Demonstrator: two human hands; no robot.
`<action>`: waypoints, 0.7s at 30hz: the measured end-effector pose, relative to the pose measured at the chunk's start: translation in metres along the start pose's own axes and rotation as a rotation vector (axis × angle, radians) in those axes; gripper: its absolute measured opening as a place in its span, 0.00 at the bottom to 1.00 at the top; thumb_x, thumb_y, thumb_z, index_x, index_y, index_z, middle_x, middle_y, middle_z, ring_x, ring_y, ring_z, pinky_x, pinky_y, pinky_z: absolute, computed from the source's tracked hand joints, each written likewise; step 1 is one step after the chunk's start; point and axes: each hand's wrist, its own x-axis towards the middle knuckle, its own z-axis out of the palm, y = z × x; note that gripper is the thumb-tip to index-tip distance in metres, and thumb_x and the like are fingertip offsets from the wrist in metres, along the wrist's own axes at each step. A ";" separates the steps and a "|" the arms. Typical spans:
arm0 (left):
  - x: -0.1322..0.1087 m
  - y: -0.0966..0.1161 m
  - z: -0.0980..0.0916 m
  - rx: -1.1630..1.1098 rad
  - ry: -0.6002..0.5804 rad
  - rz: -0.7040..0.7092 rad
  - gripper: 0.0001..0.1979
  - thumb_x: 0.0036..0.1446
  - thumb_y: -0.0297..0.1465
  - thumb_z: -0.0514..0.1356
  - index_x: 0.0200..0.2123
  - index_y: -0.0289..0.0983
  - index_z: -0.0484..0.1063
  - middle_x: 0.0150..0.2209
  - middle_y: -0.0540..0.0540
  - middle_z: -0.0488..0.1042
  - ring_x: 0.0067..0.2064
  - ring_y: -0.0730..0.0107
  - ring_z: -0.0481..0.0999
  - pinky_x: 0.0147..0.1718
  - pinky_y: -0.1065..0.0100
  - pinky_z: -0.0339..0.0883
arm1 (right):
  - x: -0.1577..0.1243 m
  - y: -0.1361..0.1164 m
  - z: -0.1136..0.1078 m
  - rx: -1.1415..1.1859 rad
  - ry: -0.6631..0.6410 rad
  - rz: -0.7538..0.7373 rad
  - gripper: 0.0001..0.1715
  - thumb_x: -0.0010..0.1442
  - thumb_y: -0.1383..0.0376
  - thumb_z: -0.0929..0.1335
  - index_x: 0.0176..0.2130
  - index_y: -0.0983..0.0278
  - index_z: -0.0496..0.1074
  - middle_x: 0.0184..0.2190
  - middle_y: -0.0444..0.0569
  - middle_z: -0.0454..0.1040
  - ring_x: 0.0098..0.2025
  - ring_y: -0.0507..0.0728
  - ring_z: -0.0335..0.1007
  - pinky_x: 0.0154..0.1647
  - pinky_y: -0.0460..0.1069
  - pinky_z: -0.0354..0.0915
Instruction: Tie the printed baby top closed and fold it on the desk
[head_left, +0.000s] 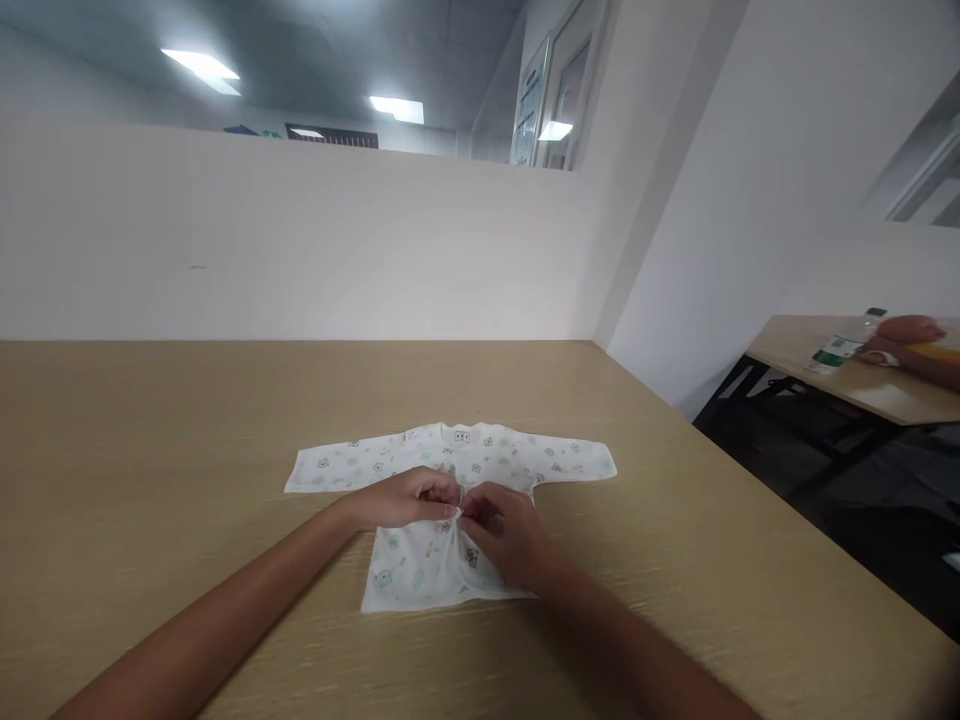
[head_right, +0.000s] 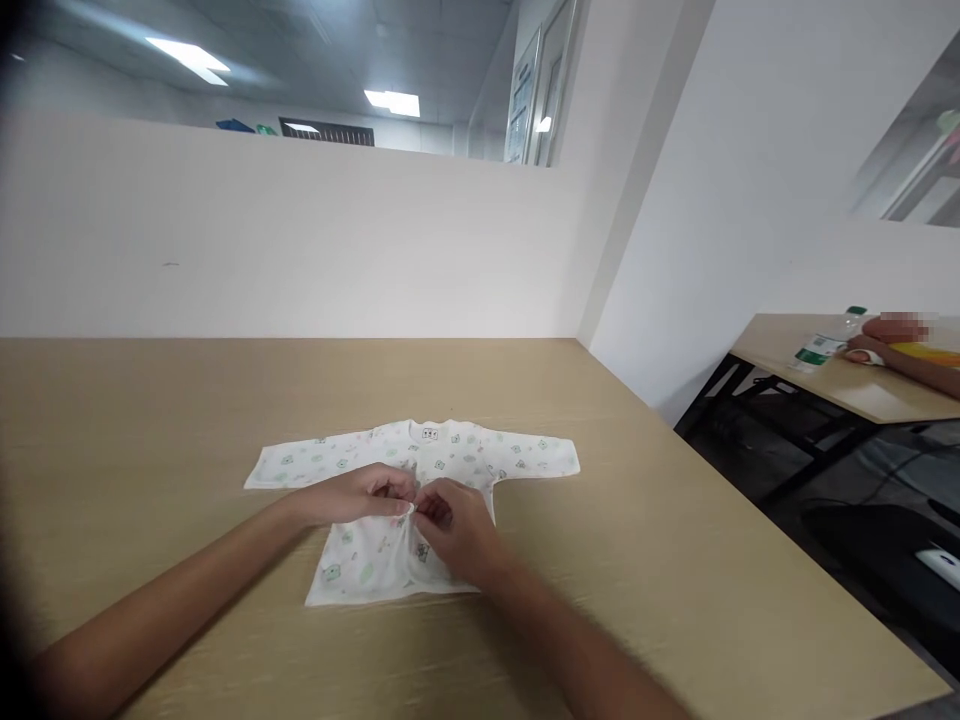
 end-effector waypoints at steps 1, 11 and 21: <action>0.000 0.001 0.000 -0.006 -0.004 -0.004 0.15 0.66 0.41 0.60 0.38 0.34 0.70 0.35 0.48 0.69 0.36 0.74 0.66 0.33 0.73 0.57 | 0.000 0.000 0.001 0.014 0.004 0.013 0.01 0.61 0.68 0.69 0.35 0.64 0.73 0.33 0.45 0.76 0.33 0.50 0.69 0.35 0.44 0.64; -0.002 0.003 0.001 0.006 0.003 -0.037 0.18 0.66 0.45 0.59 0.37 0.34 0.69 0.34 0.48 0.66 0.34 0.74 0.63 0.32 0.73 0.55 | 0.000 -0.009 0.000 -0.012 0.034 0.146 0.15 0.56 0.59 0.76 0.28 0.65 0.71 0.25 0.43 0.71 0.27 0.48 0.62 0.28 0.44 0.58; 0.000 -0.006 0.004 -0.001 0.034 -0.057 0.19 0.65 0.46 0.60 0.36 0.34 0.70 0.34 0.48 0.66 0.33 0.74 0.63 0.30 0.71 0.54 | 0.001 -0.006 0.002 -0.147 0.097 0.023 0.09 0.57 0.69 0.69 0.26 0.65 0.67 0.23 0.42 0.69 0.26 0.48 0.60 0.28 0.45 0.55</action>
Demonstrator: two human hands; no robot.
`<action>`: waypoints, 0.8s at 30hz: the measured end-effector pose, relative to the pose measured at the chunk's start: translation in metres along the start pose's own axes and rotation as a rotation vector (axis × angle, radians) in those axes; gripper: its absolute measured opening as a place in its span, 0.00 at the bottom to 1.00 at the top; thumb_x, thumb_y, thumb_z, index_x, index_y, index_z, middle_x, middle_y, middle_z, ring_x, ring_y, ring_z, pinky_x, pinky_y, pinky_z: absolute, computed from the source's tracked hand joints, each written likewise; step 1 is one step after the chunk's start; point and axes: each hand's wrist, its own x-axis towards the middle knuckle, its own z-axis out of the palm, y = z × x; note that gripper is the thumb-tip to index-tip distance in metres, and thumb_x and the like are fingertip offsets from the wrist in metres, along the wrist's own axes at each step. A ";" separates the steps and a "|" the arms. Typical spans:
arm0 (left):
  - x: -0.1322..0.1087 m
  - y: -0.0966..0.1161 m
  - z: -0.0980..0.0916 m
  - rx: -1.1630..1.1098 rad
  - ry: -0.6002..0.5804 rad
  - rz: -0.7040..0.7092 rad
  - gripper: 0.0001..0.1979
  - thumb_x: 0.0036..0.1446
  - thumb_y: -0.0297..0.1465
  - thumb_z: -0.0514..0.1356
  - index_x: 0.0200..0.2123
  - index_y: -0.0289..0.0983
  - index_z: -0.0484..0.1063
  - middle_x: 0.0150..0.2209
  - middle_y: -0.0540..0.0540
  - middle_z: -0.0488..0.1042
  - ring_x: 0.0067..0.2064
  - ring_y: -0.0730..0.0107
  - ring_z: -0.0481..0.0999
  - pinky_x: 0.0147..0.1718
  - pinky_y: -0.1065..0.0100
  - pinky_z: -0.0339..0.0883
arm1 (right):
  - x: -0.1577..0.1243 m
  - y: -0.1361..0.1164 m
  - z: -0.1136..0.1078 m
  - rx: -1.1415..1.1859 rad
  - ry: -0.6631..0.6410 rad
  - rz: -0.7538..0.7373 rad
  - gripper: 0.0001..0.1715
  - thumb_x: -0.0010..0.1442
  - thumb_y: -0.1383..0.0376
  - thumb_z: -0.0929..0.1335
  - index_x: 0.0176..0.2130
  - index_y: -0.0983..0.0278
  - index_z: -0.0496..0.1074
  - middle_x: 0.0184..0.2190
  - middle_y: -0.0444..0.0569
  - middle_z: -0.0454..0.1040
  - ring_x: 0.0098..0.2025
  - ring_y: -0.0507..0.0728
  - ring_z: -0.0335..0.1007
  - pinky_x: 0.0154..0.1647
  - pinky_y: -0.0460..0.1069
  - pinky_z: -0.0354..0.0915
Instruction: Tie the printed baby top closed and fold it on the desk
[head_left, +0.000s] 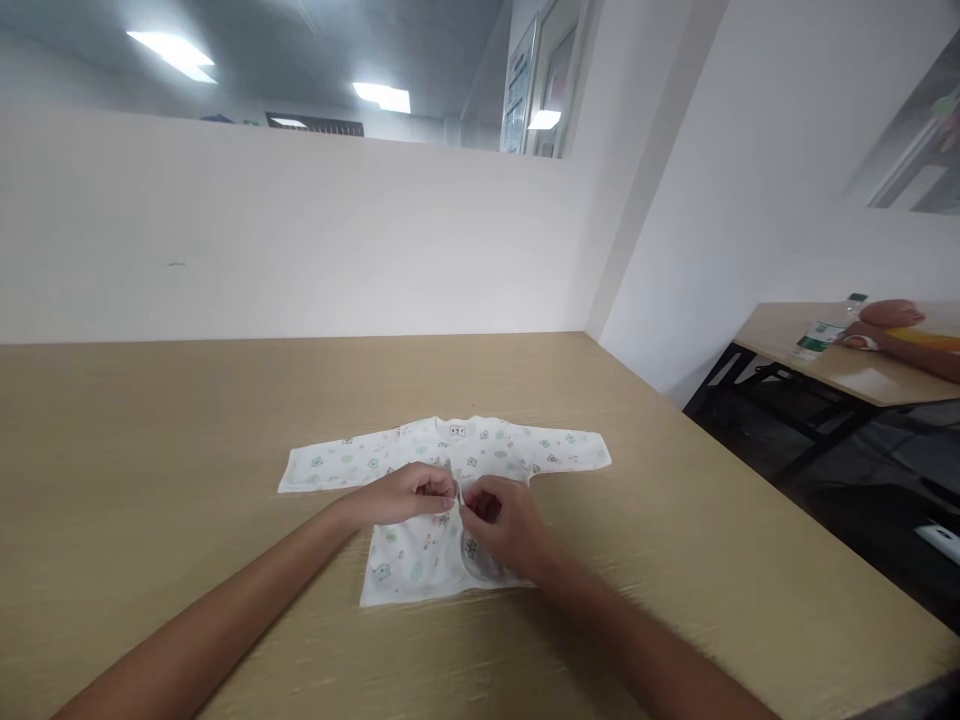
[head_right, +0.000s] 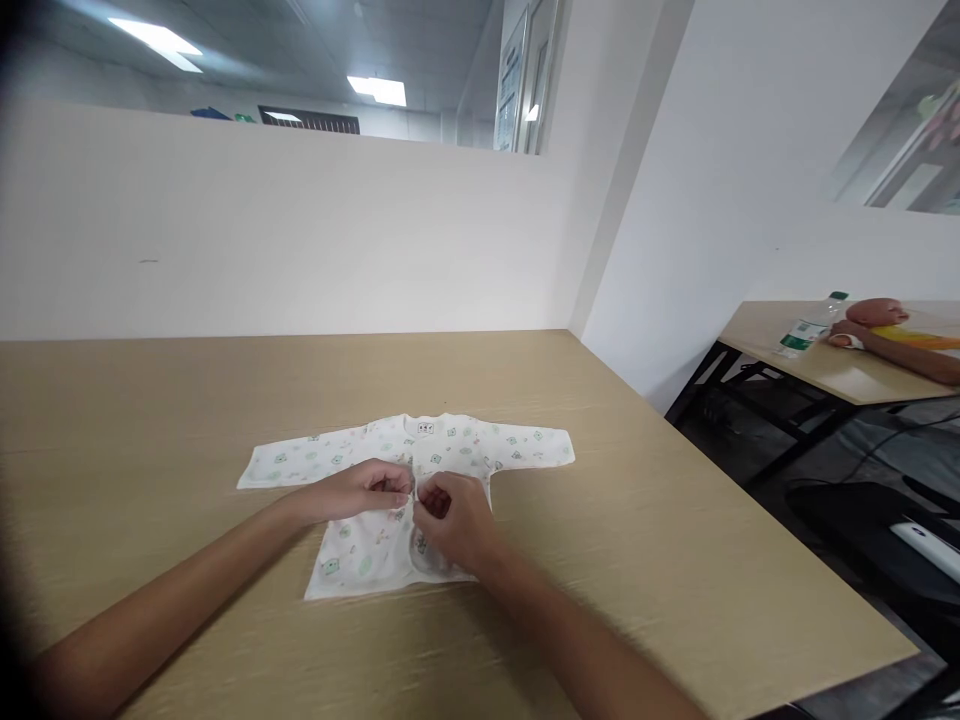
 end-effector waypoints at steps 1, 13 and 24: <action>0.000 0.000 0.000 -0.003 0.001 0.001 0.19 0.65 0.46 0.60 0.36 0.34 0.70 0.34 0.48 0.66 0.33 0.74 0.63 0.30 0.71 0.55 | 0.000 0.000 -0.001 0.008 0.007 -0.001 0.08 0.57 0.69 0.69 0.26 0.65 0.68 0.24 0.42 0.70 0.26 0.48 0.60 0.28 0.45 0.56; 0.004 -0.008 0.001 -0.018 0.004 0.049 0.16 0.65 0.42 0.60 0.35 0.34 0.66 0.32 0.50 0.62 0.33 0.75 0.61 0.32 0.73 0.55 | 0.000 -0.005 -0.011 0.112 -0.071 -0.166 0.09 0.67 0.66 0.66 0.38 0.62 0.77 0.39 0.46 0.78 0.40 0.52 0.73 0.42 0.45 0.66; 0.002 -0.005 0.001 -0.010 -0.004 0.067 0.17 0.67 0.43 0.59 0.35 0.35 0.65 0.32 0.50 0.61 0.32 0.76 0.59 0.29 0.73 0.50 | 0.001 -0.004 -0.002 0.126 -0.032 0.010 0.04 0.60 0.65 0.72 0.33 0.63 0.77 0.32 0.45 0.78 0.32 0.51 0.71 0.36 0.45 0.65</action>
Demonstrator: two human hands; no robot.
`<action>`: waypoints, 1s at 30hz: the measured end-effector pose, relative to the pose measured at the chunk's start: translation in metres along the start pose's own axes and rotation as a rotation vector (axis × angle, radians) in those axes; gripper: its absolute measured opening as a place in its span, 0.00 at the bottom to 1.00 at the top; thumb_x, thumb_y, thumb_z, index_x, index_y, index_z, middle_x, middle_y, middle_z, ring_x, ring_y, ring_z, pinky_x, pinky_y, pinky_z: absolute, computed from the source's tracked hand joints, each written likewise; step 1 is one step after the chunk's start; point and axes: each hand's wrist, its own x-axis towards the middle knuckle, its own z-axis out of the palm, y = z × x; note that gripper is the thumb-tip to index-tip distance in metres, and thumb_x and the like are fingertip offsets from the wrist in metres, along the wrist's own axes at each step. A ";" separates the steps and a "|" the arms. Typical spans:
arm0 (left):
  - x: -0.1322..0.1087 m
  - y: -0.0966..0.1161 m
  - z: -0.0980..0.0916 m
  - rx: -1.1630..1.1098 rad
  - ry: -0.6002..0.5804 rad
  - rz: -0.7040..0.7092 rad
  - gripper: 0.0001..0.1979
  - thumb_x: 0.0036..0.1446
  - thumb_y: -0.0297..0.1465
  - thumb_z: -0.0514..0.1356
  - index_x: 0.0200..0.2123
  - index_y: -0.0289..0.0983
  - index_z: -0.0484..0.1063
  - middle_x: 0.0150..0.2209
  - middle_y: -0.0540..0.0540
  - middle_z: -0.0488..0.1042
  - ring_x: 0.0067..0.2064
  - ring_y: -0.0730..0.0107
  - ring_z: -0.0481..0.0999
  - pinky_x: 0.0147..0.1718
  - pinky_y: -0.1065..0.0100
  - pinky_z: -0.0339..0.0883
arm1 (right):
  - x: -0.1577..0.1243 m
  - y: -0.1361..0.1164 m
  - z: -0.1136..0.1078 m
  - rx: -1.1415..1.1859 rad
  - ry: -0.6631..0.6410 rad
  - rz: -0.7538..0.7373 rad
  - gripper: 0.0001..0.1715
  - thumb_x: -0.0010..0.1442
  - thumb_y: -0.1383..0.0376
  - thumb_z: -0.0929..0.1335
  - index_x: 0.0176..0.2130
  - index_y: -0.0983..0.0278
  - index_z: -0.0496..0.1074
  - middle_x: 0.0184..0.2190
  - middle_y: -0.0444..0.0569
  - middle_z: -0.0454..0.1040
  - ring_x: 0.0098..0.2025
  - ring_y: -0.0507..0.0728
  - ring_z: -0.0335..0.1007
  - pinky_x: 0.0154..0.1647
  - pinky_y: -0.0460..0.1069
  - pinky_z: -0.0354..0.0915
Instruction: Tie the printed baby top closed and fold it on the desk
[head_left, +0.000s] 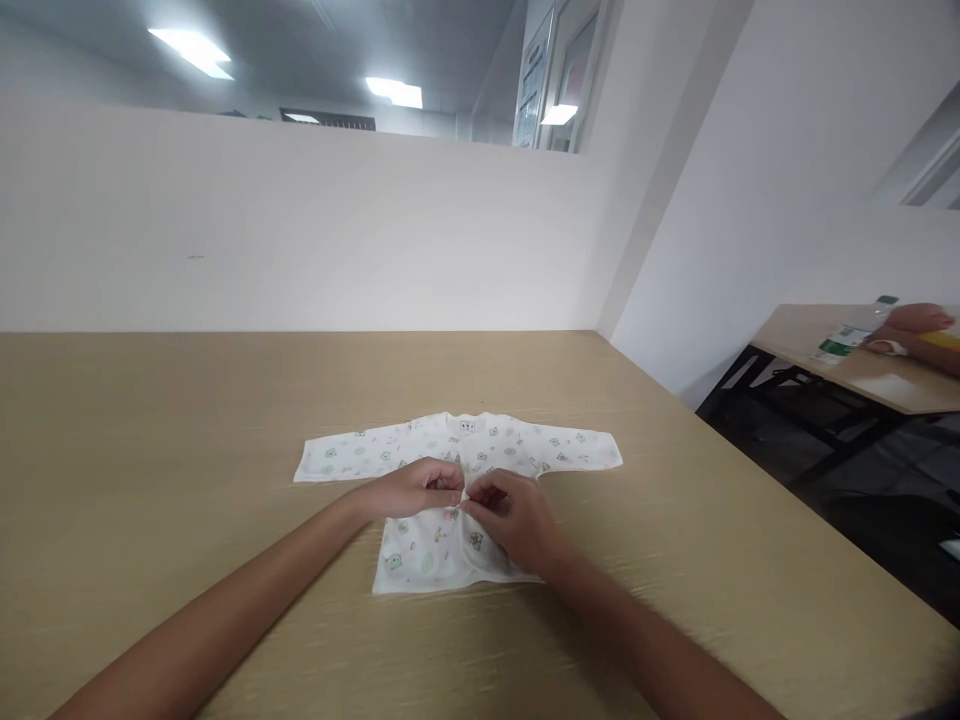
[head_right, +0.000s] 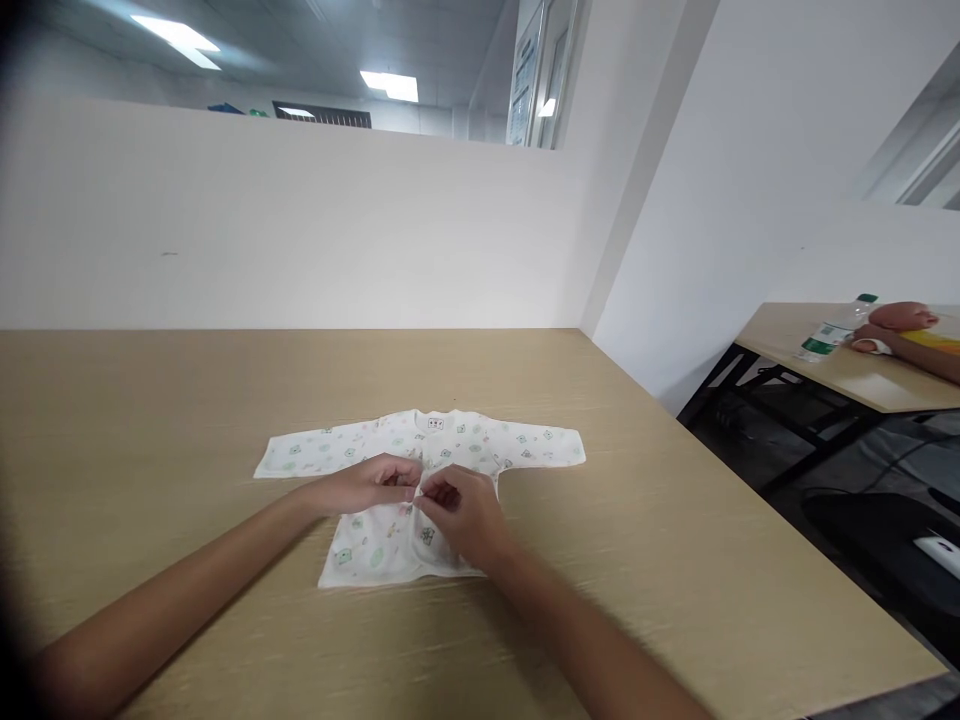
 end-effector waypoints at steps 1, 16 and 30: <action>0.000 0.000 0.000 -0.007 -0.003 -0.005 0.17 0.67 0.43 0.59 0.36 0.35 0.65 0.32 0.50 0.63 0.32 0.76 0.60 0.29 0.73 0.50 | 0.000 -0.001 0.000 0.007 0.000 0.009 0.04 0.60 0.65 0.72 0.33 0.63 0.77 0.32 0.45 0.78 0.32 0.51 0.71 0.35 0.45 0.65; -0.002 0.004 0.013 0.011 0.176 -0.005 0.17 0.66 0.46 0.60 0.39 0.36 0.72 0.35 0.50 0.69 0.35 0.75 0.66 0.31 0.74 0.57 | 0.002 -0.004 0.000 0.068 0.002 0.173 0.09 0.59 0.61 0.72 0.32 0.66 0.77 0.30 0.45 0.77 0.31 0.50 0.67 0.32 0.44 0.61; 0.003 -0.004 0.022 0.079 0.310 0.022 0.16 0.66 0.43 0.60 0.35 0.35 0.73 0.29 0.51 0.68 0.31 0.76 0.64 0.29 0.73 0.55 | 0.006 0.002 -0.007 0.052 -0.077 0.176 0.13 0.63 0.60 0.68 0.36 0.65 0.80 0.31 0.46 0.78 0.31 0.51 0.67 0.33 0.45 0.61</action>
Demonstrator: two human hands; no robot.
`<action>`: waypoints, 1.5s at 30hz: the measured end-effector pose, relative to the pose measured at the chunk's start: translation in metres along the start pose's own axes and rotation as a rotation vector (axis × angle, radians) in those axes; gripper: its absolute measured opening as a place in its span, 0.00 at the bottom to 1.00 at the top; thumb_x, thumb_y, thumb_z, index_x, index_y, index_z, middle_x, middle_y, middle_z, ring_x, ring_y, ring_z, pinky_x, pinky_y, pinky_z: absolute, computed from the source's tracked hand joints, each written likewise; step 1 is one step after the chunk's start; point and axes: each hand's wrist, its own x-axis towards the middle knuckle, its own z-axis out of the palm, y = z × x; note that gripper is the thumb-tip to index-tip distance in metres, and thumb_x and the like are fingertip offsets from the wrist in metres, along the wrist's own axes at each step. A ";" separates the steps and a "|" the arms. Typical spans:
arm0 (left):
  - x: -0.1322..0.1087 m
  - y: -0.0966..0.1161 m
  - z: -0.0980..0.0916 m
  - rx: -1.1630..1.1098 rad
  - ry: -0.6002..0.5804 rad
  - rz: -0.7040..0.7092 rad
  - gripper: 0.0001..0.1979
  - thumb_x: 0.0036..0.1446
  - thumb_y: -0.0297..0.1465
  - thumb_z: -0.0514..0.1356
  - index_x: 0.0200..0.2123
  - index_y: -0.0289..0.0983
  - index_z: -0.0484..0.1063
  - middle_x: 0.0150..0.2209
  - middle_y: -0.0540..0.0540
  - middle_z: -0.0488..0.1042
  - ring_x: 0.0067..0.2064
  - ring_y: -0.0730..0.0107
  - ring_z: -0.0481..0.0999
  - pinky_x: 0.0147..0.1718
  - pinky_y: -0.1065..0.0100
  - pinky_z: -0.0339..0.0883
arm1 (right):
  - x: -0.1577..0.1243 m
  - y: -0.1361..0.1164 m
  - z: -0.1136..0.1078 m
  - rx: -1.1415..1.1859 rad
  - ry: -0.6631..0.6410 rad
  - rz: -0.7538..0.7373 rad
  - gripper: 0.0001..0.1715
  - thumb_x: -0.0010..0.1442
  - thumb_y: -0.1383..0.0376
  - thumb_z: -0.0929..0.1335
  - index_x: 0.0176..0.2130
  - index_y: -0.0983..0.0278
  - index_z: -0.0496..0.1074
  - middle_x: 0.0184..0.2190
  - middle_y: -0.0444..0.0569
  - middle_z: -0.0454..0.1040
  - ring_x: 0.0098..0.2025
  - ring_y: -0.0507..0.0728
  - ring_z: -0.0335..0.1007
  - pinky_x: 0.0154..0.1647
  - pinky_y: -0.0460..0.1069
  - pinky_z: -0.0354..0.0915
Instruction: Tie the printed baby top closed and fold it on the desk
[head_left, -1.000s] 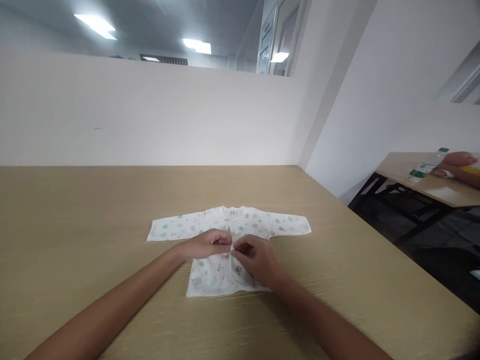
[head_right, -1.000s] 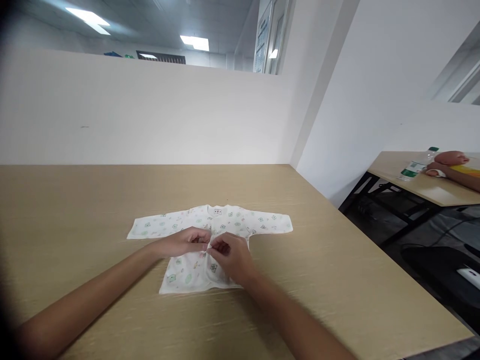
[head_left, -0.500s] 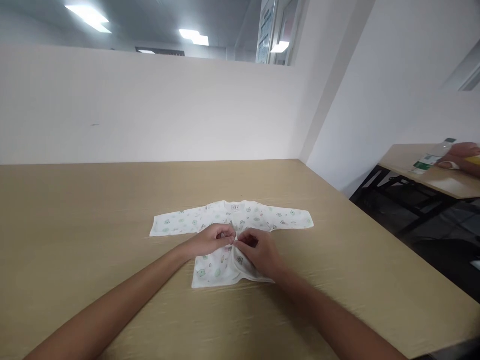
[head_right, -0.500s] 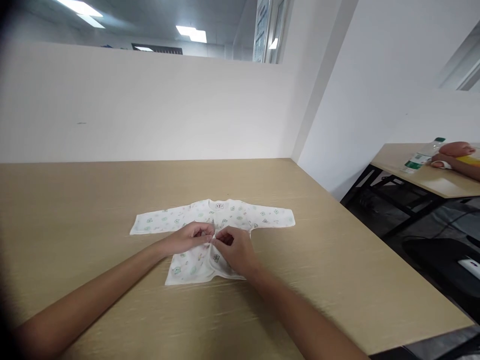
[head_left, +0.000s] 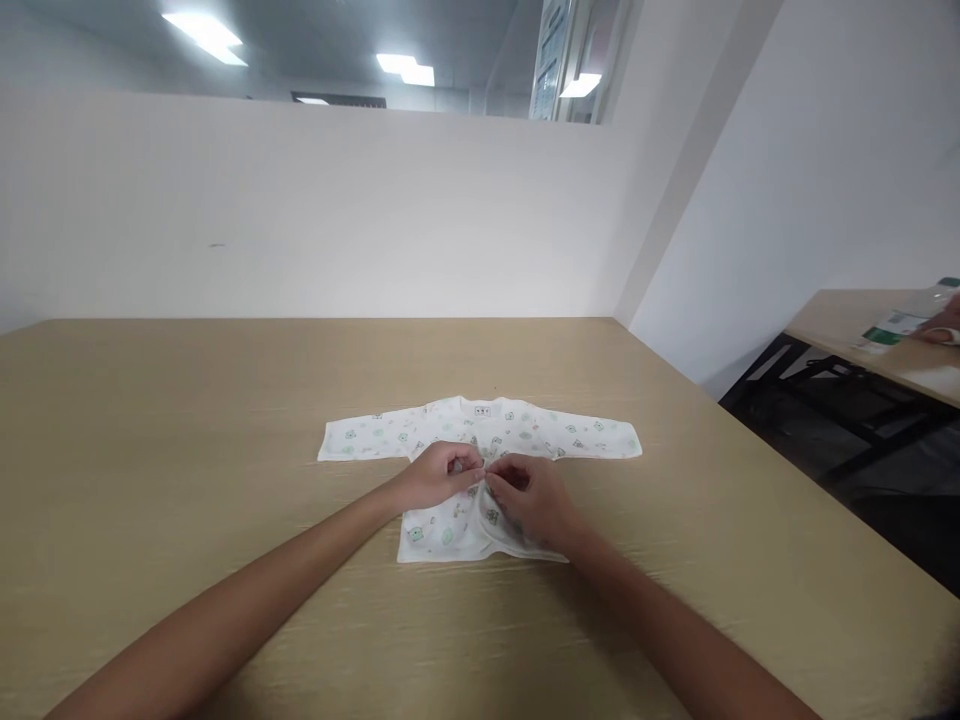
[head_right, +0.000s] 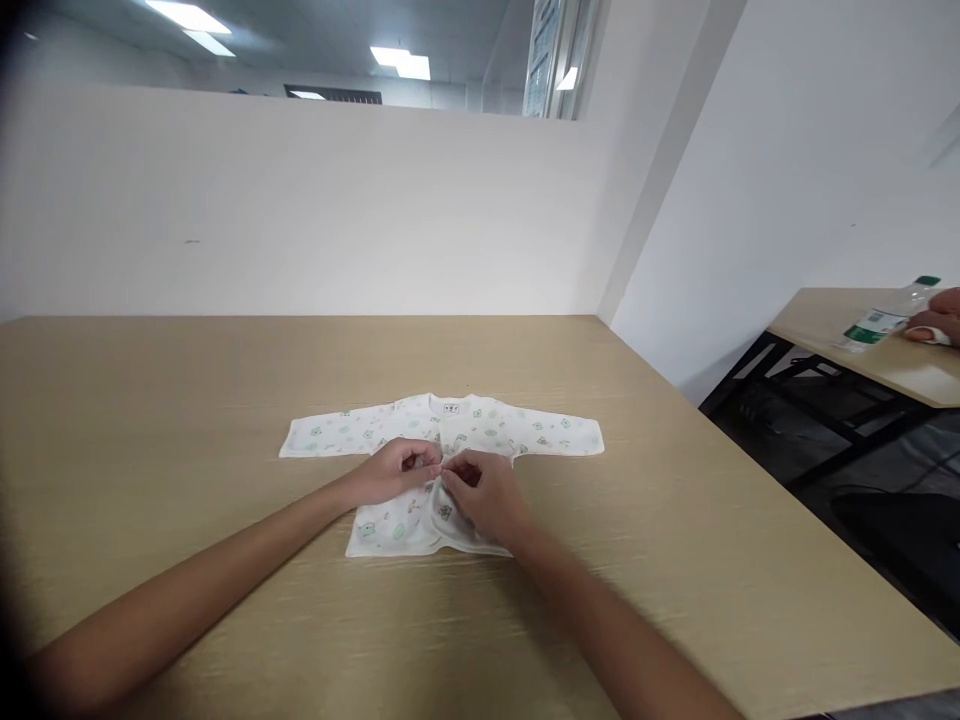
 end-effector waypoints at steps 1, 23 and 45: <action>0.000 0.000 0.001 0.003 0.007 0.013 0.15 0.66 0.42 0.60 0.35 0.35 0.73 0.29 0.51 0.68 0.31 0.76 0.64 0.29 0.73 0.55 | 0.000 -0.001 -0.002 -0.013 -0.013 0.012 0.12 0.63 0.60 0.68 0.36 0.65 0.80 0.31 0.46 0.77 0.31 0.50 0.66 0.32 0.45 0.61; 0.002 0.006 0.014 -0.079 0.095 0.052 0.05 0.58 0.30 0.62 0.34 0.36 0.77 0.31 0.51 0.75 0.33 0.76 0.72 0.30 0.76 0.61 | -0.002 -0.012 -0.008 -0.264 -0.094 0.028 0.09 0.65 0.64 0.66 0.34 0.66 0.72 0.33 0.47 0.76 0.33 0.52 0.67 0.34 0.47 0.57; 0.012 -0.014 0.002 0.044 0.298 0.015 0.08 0.58 0.35 0.64 0.36 0.38 0.80 0.33 0.51 0.77 0.33 0.75 0.70 0.32 0.73 0.59 | 0.030 0.011 0.007 -0.166 0.023 -0.038 0.14 0.66 0.58 0.67 0.36 0.66 0.73 0.34 0.48 0.76 0.35 0.52 0.67 0.37 0.47 0.61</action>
